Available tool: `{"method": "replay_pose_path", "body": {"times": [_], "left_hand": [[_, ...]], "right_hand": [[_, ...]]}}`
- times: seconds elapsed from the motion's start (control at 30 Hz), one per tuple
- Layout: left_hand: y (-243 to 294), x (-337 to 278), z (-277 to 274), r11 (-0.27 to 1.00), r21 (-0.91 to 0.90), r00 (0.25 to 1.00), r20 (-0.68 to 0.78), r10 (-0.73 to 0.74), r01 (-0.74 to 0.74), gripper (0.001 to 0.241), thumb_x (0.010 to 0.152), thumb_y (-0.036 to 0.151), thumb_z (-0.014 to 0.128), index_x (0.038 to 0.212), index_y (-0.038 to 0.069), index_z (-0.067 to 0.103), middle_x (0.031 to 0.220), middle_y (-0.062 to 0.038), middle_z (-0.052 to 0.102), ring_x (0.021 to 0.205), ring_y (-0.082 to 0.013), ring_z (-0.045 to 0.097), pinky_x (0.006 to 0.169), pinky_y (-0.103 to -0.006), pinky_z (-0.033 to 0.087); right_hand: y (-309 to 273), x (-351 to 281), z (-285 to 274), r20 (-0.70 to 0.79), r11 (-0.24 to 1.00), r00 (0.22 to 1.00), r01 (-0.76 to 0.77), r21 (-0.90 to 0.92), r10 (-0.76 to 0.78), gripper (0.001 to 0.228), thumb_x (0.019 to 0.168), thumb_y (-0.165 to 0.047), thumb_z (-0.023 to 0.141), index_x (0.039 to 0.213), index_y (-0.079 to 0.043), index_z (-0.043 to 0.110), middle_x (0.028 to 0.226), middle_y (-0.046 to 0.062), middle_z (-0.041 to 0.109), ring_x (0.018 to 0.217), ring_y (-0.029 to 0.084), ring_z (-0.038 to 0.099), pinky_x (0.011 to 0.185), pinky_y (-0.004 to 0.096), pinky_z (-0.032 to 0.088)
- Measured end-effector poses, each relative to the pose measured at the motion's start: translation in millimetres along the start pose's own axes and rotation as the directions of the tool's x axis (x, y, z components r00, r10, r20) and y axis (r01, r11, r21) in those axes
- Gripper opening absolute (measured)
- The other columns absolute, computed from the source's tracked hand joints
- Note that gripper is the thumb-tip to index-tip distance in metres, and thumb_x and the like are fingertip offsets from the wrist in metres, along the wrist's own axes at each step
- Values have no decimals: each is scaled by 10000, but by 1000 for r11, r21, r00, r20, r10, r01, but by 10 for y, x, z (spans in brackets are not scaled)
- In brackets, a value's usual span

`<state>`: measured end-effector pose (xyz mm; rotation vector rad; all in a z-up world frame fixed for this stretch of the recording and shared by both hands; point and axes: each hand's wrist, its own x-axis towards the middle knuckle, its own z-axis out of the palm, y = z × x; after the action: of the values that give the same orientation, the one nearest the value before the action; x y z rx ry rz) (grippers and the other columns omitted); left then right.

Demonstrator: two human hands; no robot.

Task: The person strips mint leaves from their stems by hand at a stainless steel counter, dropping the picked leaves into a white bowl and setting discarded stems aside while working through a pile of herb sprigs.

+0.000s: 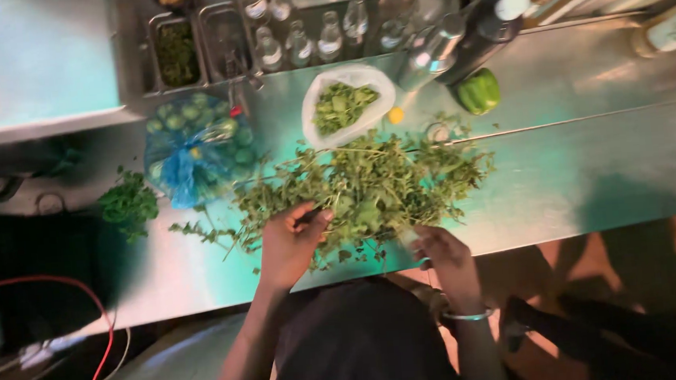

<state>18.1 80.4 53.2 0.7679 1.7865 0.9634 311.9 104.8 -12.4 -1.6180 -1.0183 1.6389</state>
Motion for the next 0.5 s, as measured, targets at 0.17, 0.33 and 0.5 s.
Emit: {"method": "replay_pose_path", "body": {"times": [0.17,0.33,0.5], "left_hand": [[-21,315,269,977,-184,970,197,141,-104,385,912,206,739,1180,-64,681,861,-62,738,718,-101,703,611,-266,604],[8,442,315,973,-190,921,342,188,-129,350,913,70,680,1239,-51,652,897,-61,722,727,-133,709,659,-270,579],[160,513,350,952,-302,873,476,107,48,269,938,89,660,1182,-22,672,934,-49,744,740,-131,707,647,-266,583]], "right_hand": [[-347,-152,253,21,973,973,229,-26,-229,397,988,-263,642,1260,22,697,974,101,763,791,163,704,674,290,566],[-587,-141,447,118,881,985,53,471,-122,431,1020,-244,554,1377,-9,613,1128,91,684,886,200,703,709,349,564],[-786,-201,616,75,824,982,104,557,-175,406,1012,-144,543,1389,1,581,1167,88,664,973,169,683,768,343,570]]}}
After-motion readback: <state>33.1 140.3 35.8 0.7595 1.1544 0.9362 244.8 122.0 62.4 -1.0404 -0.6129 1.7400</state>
